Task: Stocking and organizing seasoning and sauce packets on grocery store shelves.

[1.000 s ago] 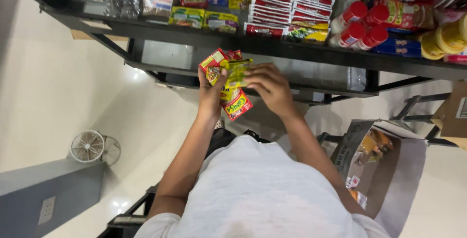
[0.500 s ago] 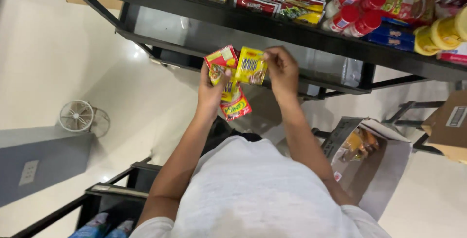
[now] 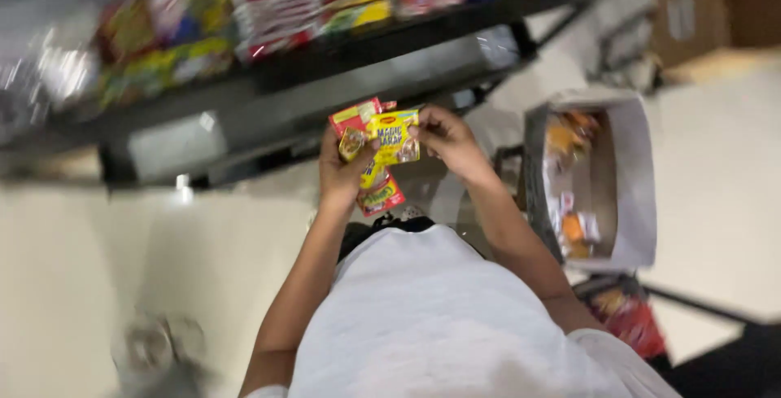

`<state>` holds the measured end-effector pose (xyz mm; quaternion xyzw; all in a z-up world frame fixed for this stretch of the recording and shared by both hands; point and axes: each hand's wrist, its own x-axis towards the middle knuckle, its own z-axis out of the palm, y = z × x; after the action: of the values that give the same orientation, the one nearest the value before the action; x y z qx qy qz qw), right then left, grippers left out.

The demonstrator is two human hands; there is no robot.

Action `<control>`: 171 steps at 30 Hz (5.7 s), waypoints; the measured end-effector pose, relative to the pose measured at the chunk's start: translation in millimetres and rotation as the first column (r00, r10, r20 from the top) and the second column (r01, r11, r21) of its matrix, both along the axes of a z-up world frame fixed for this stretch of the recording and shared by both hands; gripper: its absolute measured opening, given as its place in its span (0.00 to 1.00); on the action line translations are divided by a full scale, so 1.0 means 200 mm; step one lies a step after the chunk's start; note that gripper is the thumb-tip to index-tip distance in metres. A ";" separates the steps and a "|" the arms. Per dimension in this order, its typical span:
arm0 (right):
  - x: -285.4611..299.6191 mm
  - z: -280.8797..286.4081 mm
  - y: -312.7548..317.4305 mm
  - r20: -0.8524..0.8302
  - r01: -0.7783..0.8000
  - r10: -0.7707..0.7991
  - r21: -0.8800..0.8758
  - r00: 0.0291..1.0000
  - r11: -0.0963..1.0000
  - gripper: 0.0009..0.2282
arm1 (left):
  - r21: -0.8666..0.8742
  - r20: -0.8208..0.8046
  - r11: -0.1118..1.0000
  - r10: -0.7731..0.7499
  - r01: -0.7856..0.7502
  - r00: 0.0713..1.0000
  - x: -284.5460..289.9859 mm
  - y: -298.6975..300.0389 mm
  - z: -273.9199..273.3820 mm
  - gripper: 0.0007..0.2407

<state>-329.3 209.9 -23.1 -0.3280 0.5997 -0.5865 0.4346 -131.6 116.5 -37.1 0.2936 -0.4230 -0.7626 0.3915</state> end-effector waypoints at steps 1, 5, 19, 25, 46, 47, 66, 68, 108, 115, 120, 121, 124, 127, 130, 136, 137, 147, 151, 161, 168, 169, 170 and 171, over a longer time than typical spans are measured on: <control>-0.01 0.02 0.03 0.003 0.004 -0.004 -0.013 1.000 1.000 0.06 | -0.035 0.008 0.998 -0.051 0.051 0.999 -0.02 -0.02 -0.01 0.18; 0.07 0.11 0.22 -0.074 0.245 -0.246 -0.016 0.967 0.969 0.05 | -0.070 0.022 0.950 -0.303 0.304 0.953 -0.08 -0.05 0.11 0.19; 0.54 0.01 0.64 0.097 0.725 -0.719 -0.127 0.688 0.677 0.03 | -0.110 0.109 0.689 -0.708 0.716 0.698 -0.13 0.07 0.09 0.22; 0.66 0.11 0.66 0.027 0.809 -0.810 -0.084 0.586 0.582 0.05 | -0.057 0.041 0.648 -0.759 0.760 0.650 -0.14 0.17 0.11 0.21; 0.49 -0.07 0.58 -0.003 0.742 -0.745 -0.082 0.667 0.665 0.05 | -0.077 0.111 0.706 -0.695 0.704 0.710 -0.11 0.17 0.13 0.22; 0.50 -0.09 0.60 -0.001 0.755 -0.757 -0.080 0.653 0.651 0.05 | -0.075 0.114 0.693 -0.708 0.717 0.697 -0.12 0.18 0.13 0.22; 0.68 -0.14 1.04 0.040 0.906 -0.906 0.024 0.421 0.422 0.06 | -0.070 0.094 0.409 -0.905 0.910 0.414 -0.32 0.37 -0.03 0.24; 0.68 -0.11 1.02 0.032 0.904 -0.903 0.002 0.428 0.428 0.07 | -0.070 0.086 0.402 -0.909 0.913 0.407 -0.33 0.36 -0.02 0.25; 0.51 -0.51 0.44 -0.110 0.718 -0.710 0.073 0.696 0.693 0.11 | -0.086 0.151 0.514 -0.840 0.853 0.522 -0.35 -0.21 -0.44 0.20; 0.68 -0.94 0.21 0.200 0.407 -0.489 0.342 0.849 0.847 0.09 | 0.060 0.353 0.587 -0.769 0.807 0.533 -0.01 -0.54 -1.49 0.24; 0.85 -1.65 0.19 0.126 0.210 -0.273 0.370 0.954 0.905 0.06 | 0.362 0.445 0.592 -0.789 0.720 0.424 0.38 -0.54 -1.30 0.26; 0.87 -1.71 0.18 0.170 0.172 -0.245 0.357 0.954 0.918 0.06 | 0.455 0.396 0.578 -0.813 0.677 0.427 0.45 -0.54 -1.29 0.25; 0.90 -1.72 0.11 0.383 0.130 -0.219 0.244 0.897 0.961 0.06 | 0.473 0.229 0.579 -0.809 0.664 0.541 0.57 -0.59 -1.34 0.23; 1.00 -1.41 0.03 0.381 0.175 -0.337 0.402 0.861 0.899 0.04 | 0.390 0.263 0.646 -0.761 0.656 0.592 0.60 -0.63 -1.23 0.23; 1.06 -1.36 0.00 0.362 0.246 -0.380 0.364 0.851 0.898 0.04 | 0.209 0.290 0.670 -0.738 0.712 0.610 0.62 -0.68 -1.22 0.24; 1.14 -1.07 -0.06 0.325 0.310 -0.438 0.378 0.838 0.873 0.06 | -0.084 0.572 0.657 -0.585 0.750 0.576 0.61 -0.71 -1.13 0.24; 1.15 -0.99 -0.09 0.322 0.317 -0.442 0.373 0.837 0.872 0.06 | -0.090 0.571 0.651 -0.586 0.754 0.575 0.60 -0.70 -1.10 0.24; 1.17 -0.83 -0.20 0.111 0.513 -0.521 0.094 0.847 0.853 0.08 | 0.010 0.315 0.727 -0.654 0.686 0.688 0.61 -0.73 -0.85 0.24; 1.16 -0.58 -0.24 -0.005 0.551 -0.553 0.095 0.833 0.829 0.09 | 0.130 0.170 0.723 -0.691 0.679 0.703 0.62 -0.73 -0.61 0.23; 1.13 -0.40 -0.23 0.343 0.542 -0.540 0.101 0.768 0.835 0.09 | 0.172 0.281 0.783 -0.621 0.598 0.732 0.60 -0.77 -0.46 0.23; 1.05 -0.10 -0.18 0.259 0.430 -0.431 0.062 0.865 0.901 0.08 | 0.063 0.238 0.741 -0.661 0.668 0.711 0.54 -0.81 -0.47 0.22; 1.03 -0.08 -0.17 0.222 0.391 -0.394 0.057 0.892 0.919 0.09 | 0.073 0.212 0.725 -0.682 0.685 0.700 0.53 -0.81 -0.45 0.22; 1.00 -0.11 -0.16 0.225 0.391 -0.393 0.059 0.891 0.919 0.09 | 0.076 0.214 0.725 -0.682 0.684 0.699 0.51 -0.80 -0.43 0.22; 0.98 -0.15 -0.15 0.164 0.367 -0.377 0.087 0.912 0.926 0.09 | 0.060 0.199 0.713 -0.695 0.699 0.691 0.49 -0.79 -0.40 0.23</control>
<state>-133.1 180.4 -52.5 -0.1425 0.6256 -0.6689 0.3755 -33.3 -41.6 -116.8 0.1849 -0.5486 -0.8149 0.0301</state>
